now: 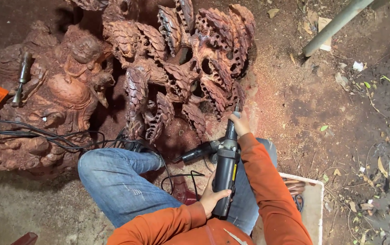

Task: Carving intricate details into a large wooden sculpture using a power rotary tool.

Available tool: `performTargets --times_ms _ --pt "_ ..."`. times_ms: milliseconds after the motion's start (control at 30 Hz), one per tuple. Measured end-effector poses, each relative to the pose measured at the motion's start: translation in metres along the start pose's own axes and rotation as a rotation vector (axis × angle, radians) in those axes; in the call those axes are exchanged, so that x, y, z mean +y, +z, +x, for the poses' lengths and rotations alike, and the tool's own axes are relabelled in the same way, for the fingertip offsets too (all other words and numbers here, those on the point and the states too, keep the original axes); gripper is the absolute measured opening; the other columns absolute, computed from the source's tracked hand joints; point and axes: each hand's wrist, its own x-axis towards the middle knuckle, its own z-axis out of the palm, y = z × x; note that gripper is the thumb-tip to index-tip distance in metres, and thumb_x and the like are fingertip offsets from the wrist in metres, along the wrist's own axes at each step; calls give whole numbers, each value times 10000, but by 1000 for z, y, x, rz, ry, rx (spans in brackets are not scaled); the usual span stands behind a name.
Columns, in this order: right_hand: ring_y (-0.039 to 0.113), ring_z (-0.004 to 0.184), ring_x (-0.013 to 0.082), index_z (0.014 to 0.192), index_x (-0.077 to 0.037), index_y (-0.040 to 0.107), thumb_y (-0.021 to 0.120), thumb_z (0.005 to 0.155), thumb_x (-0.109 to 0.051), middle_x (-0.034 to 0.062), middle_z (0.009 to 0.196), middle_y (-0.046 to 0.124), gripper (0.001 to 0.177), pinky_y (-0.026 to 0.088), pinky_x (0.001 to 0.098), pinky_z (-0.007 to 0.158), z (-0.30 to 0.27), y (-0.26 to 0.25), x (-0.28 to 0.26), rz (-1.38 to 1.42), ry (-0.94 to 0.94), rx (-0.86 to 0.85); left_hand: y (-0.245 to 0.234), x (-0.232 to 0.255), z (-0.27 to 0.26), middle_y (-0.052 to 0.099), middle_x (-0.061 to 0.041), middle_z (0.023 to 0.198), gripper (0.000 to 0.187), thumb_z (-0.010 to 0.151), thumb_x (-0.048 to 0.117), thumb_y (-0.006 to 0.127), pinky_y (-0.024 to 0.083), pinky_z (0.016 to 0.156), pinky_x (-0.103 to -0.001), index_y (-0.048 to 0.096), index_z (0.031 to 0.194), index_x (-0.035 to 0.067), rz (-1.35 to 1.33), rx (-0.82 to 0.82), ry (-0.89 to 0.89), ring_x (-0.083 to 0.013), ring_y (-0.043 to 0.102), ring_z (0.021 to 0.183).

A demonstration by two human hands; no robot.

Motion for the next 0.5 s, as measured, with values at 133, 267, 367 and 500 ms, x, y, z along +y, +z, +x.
performTargets --times_ms 133,267,367,500 --pt "604 663 225 1182 19 389 651 859 -100 176 1098 645 433 561 352 526 8 -1 1 58 32 -7 -2 0 6 652 -171 1215 1025 761 -4 744 590 702 -326 247 1618 258 0 40 -51 -228 693 805" --pt "594 684 197 1170 22 425 688 842 -105 157 1036 629 439 542 317 546 -4 1 -1 19 1 1 -8 -8 3 641 -176 1200 1033 762 -21 746 589 688 -331 243 1620 260 -25 22 -43 -229 677 794" --pt "585 683 188 1219 -7 443 682 848 -109 120 1008 600 453 532 310 541 -20 5 -19 -24 25 9 -10 -13 4 650 -180 1163 1038 758 -18 750 590 682 -339 245 1621 261 -42 7 -40 -231 670 782" --pt "598 727 200 1345 -14 437 656 840 -103 128 1033 615 557 536 314 576 -18 5 -13 -64 38 32 -11 -17 5 652 -174 1150 1034 760 -2 751 607 685 -344 244 1620 269 -54 18 -65 -227 673 810"
